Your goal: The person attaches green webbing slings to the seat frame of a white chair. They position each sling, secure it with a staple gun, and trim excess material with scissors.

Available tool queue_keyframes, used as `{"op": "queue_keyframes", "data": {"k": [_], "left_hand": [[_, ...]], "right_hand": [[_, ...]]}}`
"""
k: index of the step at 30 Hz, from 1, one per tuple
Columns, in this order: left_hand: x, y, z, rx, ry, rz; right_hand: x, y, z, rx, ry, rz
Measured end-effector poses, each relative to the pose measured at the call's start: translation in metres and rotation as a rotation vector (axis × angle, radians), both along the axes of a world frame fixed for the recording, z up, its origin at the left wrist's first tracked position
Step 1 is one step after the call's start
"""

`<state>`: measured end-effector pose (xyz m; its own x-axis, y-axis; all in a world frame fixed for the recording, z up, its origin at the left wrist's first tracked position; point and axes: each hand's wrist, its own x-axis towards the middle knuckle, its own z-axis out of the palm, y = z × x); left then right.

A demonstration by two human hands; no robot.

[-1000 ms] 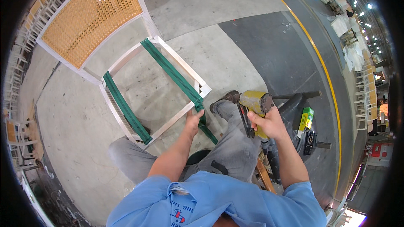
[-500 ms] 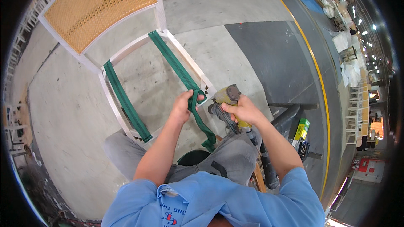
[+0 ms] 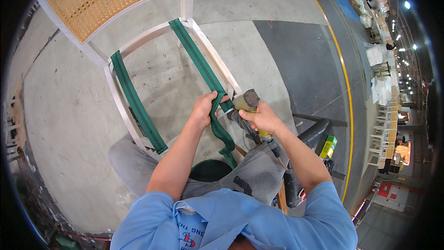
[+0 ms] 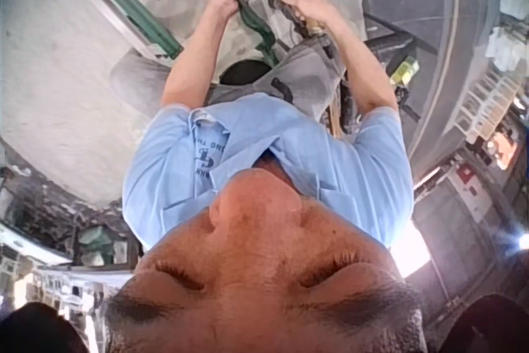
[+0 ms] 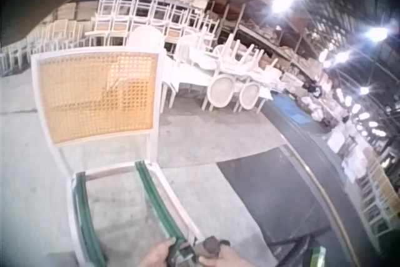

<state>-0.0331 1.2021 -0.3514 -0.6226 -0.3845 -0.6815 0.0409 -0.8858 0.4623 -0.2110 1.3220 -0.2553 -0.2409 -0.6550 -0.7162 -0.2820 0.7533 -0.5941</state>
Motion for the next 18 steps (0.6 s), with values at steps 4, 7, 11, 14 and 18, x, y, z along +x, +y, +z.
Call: {"op": "queue_keyframes", "data": {"k": [4, 7, 11, 14, 18], "left_hand": [[0.004, -0.001, -0.005, 0.011, 0.056, 0.013], [0.002, 0.000, -0.004, -0.009, 0.053, 0.004], [0.008, -0.001, -0.005, 0.032, 0.064, 0.009], [0.011, -0.001, -0.007, 0.033, 0.078, 0.016], [0.006, 0.004, -0.006, -0.009, 0.078, -0.026]], "right_hand": [[0.013, 0.002, 0.001, -0.044, 0.027, -0.001], [0.018, 0.002, 0.000, -0.003, 0.070, 0.002], [0.027, 0.002, 0.007, -0.049, 0.027, 0.027], [0.035, -0.002, 0.005, -0.025, 0.056, 0.075], [0.029, 0.018, 0.018, -0.069, 0.022, -0.023]]}}
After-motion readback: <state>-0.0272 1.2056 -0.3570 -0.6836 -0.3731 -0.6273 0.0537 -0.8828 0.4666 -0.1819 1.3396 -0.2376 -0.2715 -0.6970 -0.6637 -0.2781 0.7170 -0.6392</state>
